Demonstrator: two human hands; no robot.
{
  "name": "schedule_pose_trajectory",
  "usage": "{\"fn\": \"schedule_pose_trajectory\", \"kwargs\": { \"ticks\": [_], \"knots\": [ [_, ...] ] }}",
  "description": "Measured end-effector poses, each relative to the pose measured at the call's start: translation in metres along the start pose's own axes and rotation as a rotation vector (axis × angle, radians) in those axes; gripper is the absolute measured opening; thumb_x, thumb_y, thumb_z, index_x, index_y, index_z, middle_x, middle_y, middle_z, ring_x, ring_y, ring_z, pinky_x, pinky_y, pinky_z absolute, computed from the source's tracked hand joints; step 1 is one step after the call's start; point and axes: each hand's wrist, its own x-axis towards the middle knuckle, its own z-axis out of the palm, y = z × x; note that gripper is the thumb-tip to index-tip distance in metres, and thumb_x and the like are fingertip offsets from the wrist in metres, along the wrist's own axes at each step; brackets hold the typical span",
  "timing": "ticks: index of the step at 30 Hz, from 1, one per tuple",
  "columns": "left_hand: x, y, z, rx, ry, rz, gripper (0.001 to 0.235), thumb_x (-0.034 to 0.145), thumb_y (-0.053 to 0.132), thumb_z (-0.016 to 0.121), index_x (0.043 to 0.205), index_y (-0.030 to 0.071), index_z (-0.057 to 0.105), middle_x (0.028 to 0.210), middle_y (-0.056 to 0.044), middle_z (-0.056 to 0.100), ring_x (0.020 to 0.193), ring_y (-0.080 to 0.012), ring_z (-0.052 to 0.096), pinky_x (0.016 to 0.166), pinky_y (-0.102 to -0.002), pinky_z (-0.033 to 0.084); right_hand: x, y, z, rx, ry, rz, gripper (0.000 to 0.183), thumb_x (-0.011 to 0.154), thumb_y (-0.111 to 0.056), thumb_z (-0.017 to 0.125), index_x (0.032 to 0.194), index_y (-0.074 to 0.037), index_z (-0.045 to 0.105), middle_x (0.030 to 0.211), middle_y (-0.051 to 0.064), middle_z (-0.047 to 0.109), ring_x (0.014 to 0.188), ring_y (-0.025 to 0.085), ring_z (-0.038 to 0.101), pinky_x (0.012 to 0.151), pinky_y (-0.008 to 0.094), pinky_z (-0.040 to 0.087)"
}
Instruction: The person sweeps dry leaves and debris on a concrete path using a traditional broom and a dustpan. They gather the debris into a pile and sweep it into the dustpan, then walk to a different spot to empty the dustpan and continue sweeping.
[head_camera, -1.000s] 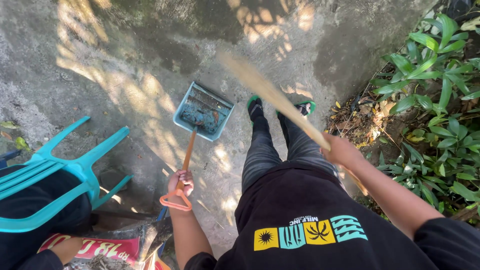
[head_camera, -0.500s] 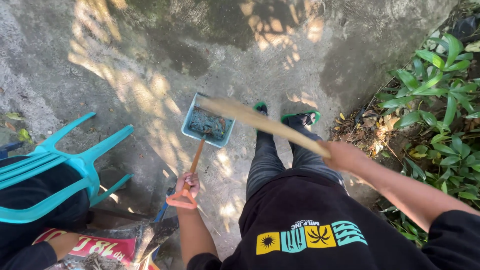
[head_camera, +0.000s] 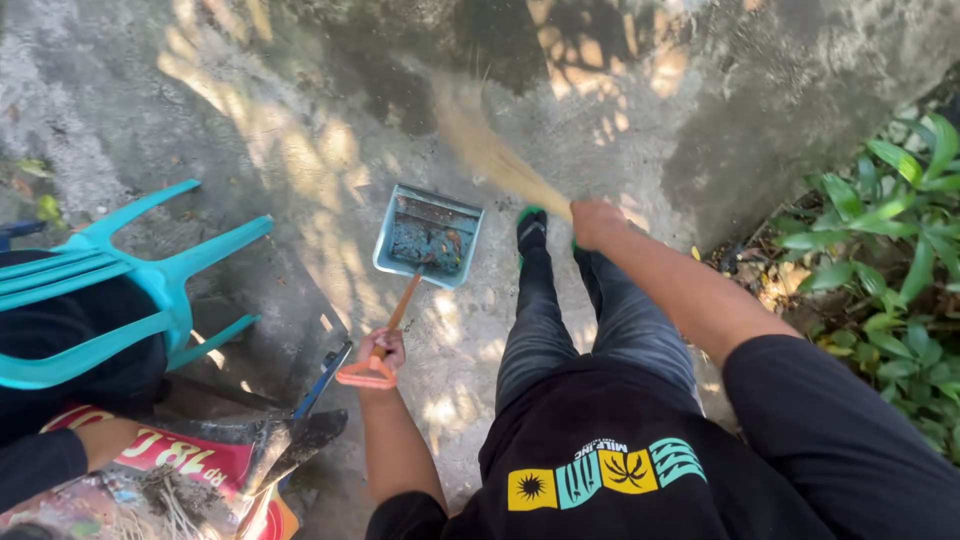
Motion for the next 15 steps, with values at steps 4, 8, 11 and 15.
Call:
{"fn": "schedule_pose_trajectory", "kwargs": {
  "ticks": [4,8,11,15],
  "knots": [
    [0.019,-0.006,0.001,-0.162,-0.048,-0.035,0.013,0.088,-0.003,0.056,0.092,-0.001,0.044,0.068,0.0,0.047,0.05,-0.0068,0.049,0.045,-0.017,0.046,-0.115,0.03,0.017,-0.171,-0.063,-0.105,0.041,0.087,-0.019,0.068,0.127,-0.014,0.06,0.119,0.017,0.069,0.111,0.037,0.069,0.092,0.053,0.055],
    [-0.009,-0.013,-0.022,-0.071,0.047,0.086,0.016,0.088,-0.002,0.059,0.099,-0.008,0.047,0.065,0.002,0.049,0.047,-0.0059,0.048,0.04,-0.017,0.042,-0.204,0.043,-0.008,-0.032,-0.216,-0.062,0.068,0.091,-0.026,0.065,0.153,-0.021,0.038,0.111,0.017,0.071,0.105,0.036,0.07,0.09,0.052,0.057],
    [-0.031,-0.031,-0.045,-0.006,0.013,0.019,0.021,0.087,0.0,0.06,0.102,-0.01,0.051,0.061,0.004,0.048,0.045,-0.0065,0.047,0.039,-0.017,0.041,-0.214,0.038,-0.034,0.06,-0.144,0.041,0.063,0.094,-0.028,0.061,0.153,-0.025,0.039,0.108,0.017,0.072,0.098,0.037,0.072,0.089,0.053,0.058],
    [-0.05,-0.058,-0.069,-0.065,-0.036,0.019,0.019,0.088,0.0,0.058,0.103,-0.009,0.052,0.061,0.002,0.048,0.046,-0.0063,0.048,0.041,-0.018,0.042,-0.132,0.024,-0.042,0.14,0.179,0.043,0.046,0.096,-0.03,0.061,0.139,-0.016,0.053,0.107,0.021,0.071,0.096,0.042,0.071,0.083,0.055,0.058]
  ]
}}
